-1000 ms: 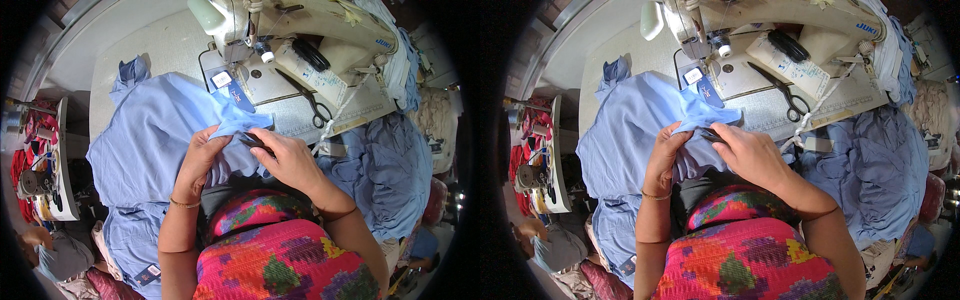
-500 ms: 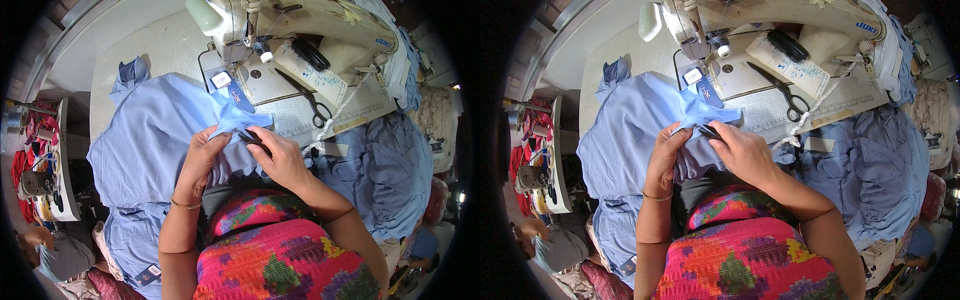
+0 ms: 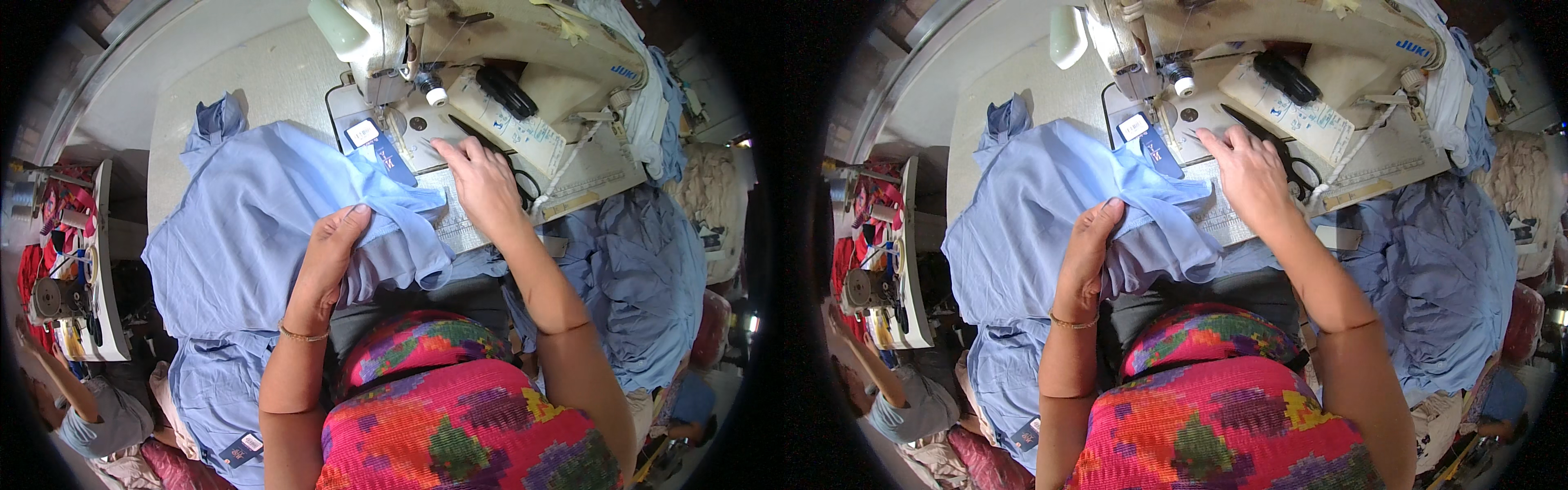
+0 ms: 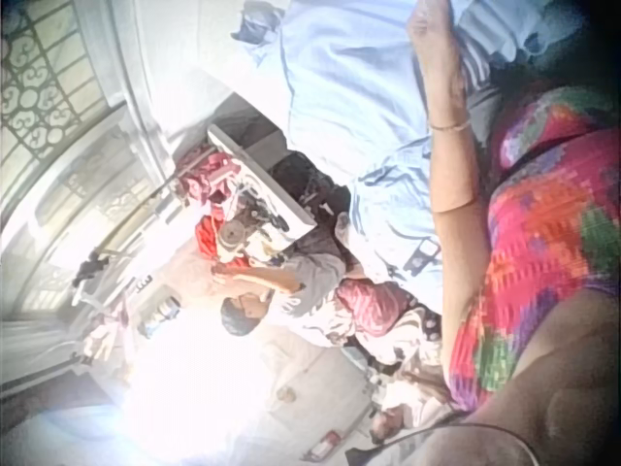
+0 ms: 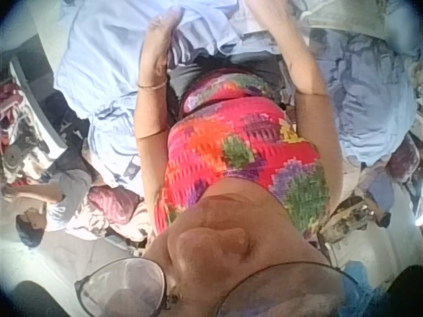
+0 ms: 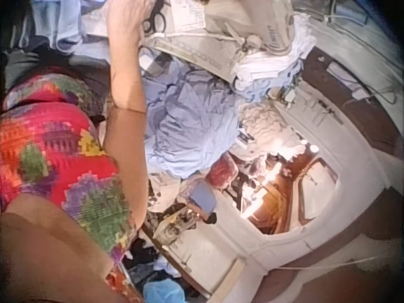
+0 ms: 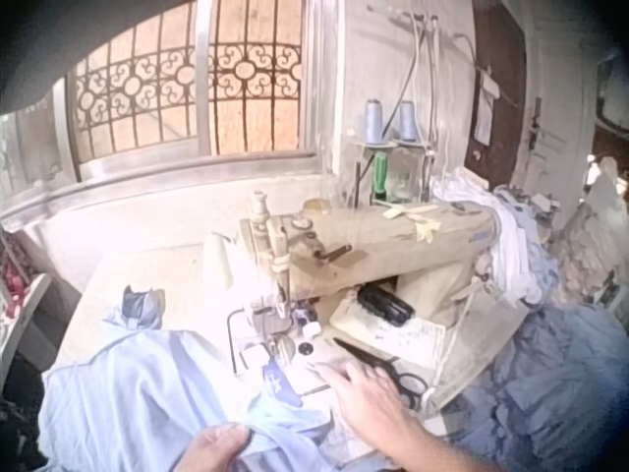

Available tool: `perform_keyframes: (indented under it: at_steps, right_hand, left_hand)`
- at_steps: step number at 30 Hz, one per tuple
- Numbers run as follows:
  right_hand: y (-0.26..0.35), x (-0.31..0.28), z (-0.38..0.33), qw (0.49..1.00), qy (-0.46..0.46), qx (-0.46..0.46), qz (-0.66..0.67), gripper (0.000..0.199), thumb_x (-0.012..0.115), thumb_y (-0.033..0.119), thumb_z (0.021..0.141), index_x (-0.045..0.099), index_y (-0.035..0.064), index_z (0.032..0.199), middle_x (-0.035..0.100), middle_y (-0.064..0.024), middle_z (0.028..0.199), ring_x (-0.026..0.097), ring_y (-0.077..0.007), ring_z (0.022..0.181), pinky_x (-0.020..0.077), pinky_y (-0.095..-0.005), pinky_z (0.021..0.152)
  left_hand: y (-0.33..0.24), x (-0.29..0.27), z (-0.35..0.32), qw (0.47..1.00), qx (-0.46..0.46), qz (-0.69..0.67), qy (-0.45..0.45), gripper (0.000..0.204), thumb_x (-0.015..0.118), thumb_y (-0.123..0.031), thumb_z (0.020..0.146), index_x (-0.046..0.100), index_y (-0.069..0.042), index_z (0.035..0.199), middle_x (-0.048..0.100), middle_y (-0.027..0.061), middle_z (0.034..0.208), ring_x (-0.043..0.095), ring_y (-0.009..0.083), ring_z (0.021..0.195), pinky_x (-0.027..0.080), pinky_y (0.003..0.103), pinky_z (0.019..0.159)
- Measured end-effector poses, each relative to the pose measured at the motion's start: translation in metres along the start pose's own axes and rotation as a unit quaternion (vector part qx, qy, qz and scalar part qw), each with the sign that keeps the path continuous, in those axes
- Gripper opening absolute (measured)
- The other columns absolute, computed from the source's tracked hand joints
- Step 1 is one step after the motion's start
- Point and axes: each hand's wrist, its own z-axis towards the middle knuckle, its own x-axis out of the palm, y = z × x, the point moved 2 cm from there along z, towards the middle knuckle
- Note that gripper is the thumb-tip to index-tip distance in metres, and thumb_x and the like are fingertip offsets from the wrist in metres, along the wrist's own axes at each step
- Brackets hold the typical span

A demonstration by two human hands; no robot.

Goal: The person aligns a blue tag on a piece of light blue clothing and uses small snips to trim excess threads around a buttonhole.

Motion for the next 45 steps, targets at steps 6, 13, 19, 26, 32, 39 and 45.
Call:
perform_keyframes:
  at_steps: [6, 13, 19, 26, 32, 39, 45]
  right_hand:
    - [0.023, -0.025, -0.003, 0.954, 0.033, -0.053, 0.294, 0.052, 0.063, 0.011, 0.076, 0.047, 0.0133, 0.125, 0.054, -0.0119, 0.104, 0.054, -0.0311, 0.094, 0.0447, -0.0381, 0.077]
    - [0.054, -0.019, -0.024, 0.925, -0.017, -0.068, 0.375, 0.054, 0.049, -0.005, 0.072, 0.046, 0.0068, 0.124, 0.056, -0.0181, 0.092, 0.056, -0.0379, 0.086, 0.0456, -0.0418, 0.083]
    - [0.018, -0.003, 0.016, 0.858, 0.165, 0.036, 0.485, 0.045, 0.037, -0.009, 0.069, 0.058, 0.0023, 0.107, 0.062, -0.0131, 0.094, 0.060, -0.0204, 0.094, 0.0452, -0.0284, 0.080]
    - [0.017, -0.017, 0.011, 0.845, 0.115, -0.091, 0.514, 0.038, 0.062, 0.002, 0.075, 0.057, 0.0006, 0.112, 0.057, -0.0081, 0.111, 0.053, -0.0177, 0.105, 0.0389, -0.0301, 0.093]
    - [0.046, -0.024, -0.001, 0.916, -0.055, -0.250, 0.310, 0.027, 0.062, 0.011, 0.077, 0.062, 0.0117, 0.104, 0.059, -0.0048, 0.089, 0.057, -0.0245, 0.083, 0.0456, -0.0354, 0.078]
    - [0.047, -0.030, 0.008, 0.899, -0.053, -0.364, 0.239, 0.029, 0.058, 0.009, 0.075, 0.062, 0.0116, 0.103, 0.058, -0.0038, 0.085, 0.058, -0.0216, 0.073, 0.0482, -0.0326, 0.066]
    - [0.049, -0.028, 0.006, 0.888, -0.054, -0.422, 0.175, 0.018, 0.059, 0.009, 0.072, 0.059, 0.0074, 0.090, 0.056, -0.0042, 0.079, 0.058, -0.0201, 0.069, 0.0483, -0.0320, 0.063]
  left_hand:
    - [0.001, 0.001, 0.001, 1.000, -0.006, -0.003, -0.029, 0.034, 0.053, -0.032, 0.092, 0.065, 0.000, 0.089, 0.064, 0.0034, 0.084, 0.057, 0.0080, 0.073, 0.045, 0.022, 0.068]
    - [-0.006, 0.004, -0.004, 0.999, 0.014, 0.023, 0.021, 0.032, 0.055, -0.030, 0.092, 0.065, 0.001, 0.093, 0.064, 0.0026, 0.087, 0.056, 0.0077, 0.077, 0.045, 0.022, 0.071]
    - [-0.001, -0.001, 0.000, 0.998, 0.025, 0.039, 0.051, 0.033, 0.056, -0.029, 0.091, 0.065, 0.001, 0.096, 0.064, 0.0029, 0.092, 0.056, 0.0082, 0.083, 0.044, 0.023, 0.077]
    - [-0.004, 0.003, 0.002, 1.000, 0.004, -0.022, 0.020, 0.032, 0.056, -0.029, 0.091, 0.064, 0.000, 0.099, 0.065, 0.0033, 0.091, 0.057, 0.0084, 0.081, 0.045, 0.024, 0.075]
    - [-0.001, 0.005, 0.006, 0.999, 0.001, -0.001, 0.032, 0.031, 0.054, -0.028, 0.092, 0.065, 0.000, 0.096, 0.064, 0.0020, 0.090, 0.056, 0.0067, 0.080, 0.044, 0.022, 0.073]
    - [-0.003, 0.007, 0.006, 1.000, 0.002, 0.014, 0.027, 0.031, 0.053, -0.029, 0.093, 0.065, -0.001, 0.093, 0.063, -0.0001, 0.089, 0.054, 0.0050, 0.080, 0.042, 0.020, 0.074]
    - [-0.003, 0.004, 0.005, 0.999, -0.023, 0.008, 0.037, 0.031, 0.052, -0.030, 0.093, 0.065, -0.002, 0.093, 0.064, 0.0013, 0.088, 0.056, 0.0062, 0.078, 0.044, 0.022, 0.072]
